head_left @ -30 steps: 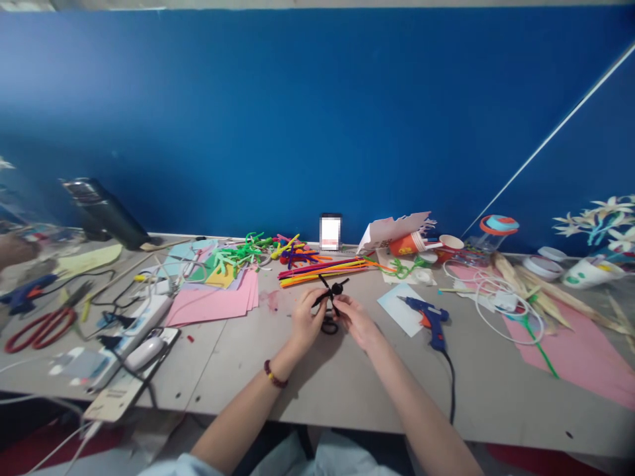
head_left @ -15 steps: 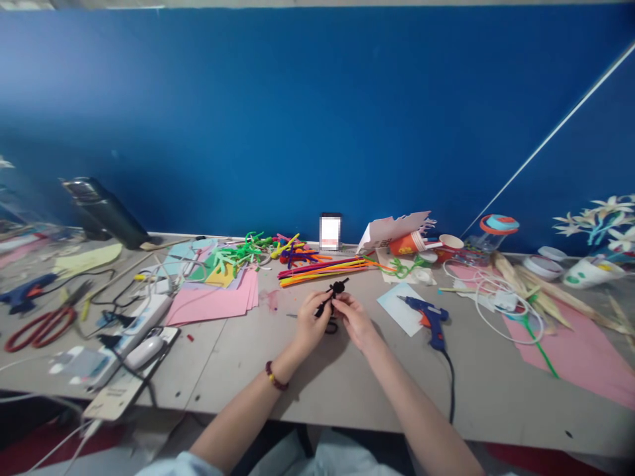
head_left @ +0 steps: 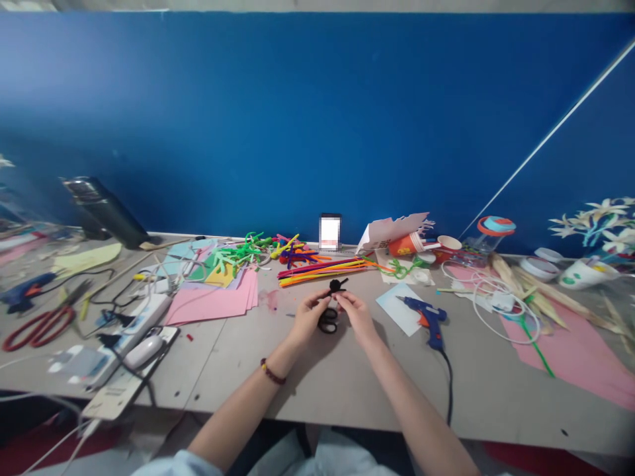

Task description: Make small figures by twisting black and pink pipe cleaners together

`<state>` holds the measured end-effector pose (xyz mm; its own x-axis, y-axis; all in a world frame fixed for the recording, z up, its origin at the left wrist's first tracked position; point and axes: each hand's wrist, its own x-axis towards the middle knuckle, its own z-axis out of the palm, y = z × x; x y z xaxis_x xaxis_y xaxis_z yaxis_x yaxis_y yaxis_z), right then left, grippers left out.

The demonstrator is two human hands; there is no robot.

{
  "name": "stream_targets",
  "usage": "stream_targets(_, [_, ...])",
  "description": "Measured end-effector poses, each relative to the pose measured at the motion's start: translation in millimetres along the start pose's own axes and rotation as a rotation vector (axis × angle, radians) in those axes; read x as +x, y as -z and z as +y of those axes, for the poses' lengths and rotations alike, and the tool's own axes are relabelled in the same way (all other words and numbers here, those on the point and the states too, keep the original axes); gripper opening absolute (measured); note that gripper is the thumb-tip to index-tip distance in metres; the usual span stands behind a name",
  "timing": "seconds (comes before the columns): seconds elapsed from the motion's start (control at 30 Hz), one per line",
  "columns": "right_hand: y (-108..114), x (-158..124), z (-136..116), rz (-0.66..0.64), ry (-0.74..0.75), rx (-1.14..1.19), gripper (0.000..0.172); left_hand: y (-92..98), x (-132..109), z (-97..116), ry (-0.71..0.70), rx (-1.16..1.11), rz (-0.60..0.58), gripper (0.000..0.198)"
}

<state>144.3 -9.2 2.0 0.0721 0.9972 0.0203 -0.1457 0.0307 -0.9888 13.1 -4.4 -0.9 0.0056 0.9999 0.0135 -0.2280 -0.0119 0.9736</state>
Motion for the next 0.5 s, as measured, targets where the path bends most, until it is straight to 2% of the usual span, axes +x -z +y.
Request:
stream_targets(0.07, [2, 0, 0, 0.050, 0.077, -0.051, 0.023, 0.8, 1, 4, 0.163, -0.132, -0.014, 0.032])
stream_targets(0.17, [4, -1, -1, 0.130, 0.251, -0.192, 0.026, 0.2, 1, 11, 0.264, -0.285, -0.042, 0.031])
stream_targets(0.3, [5, -3, -6, 0.147, 0.433, -0.389, 0.029, -0.8, 1, 15, 0.272, -0.358, -0.076, 0.029])
stream_targets(0.4, [4, -3, -6, 0.134, 0.499, -0.484, 0.031, 0.3, 1, 14, 0.257, -0.286, -0.051, 0.030])
stream_targets(0.5, [5, -3, -4, 0.130, 0.562, -0.570, 0.024, 1.4, 1, 12, 0.205, -0.162, -0.045, 0.033])
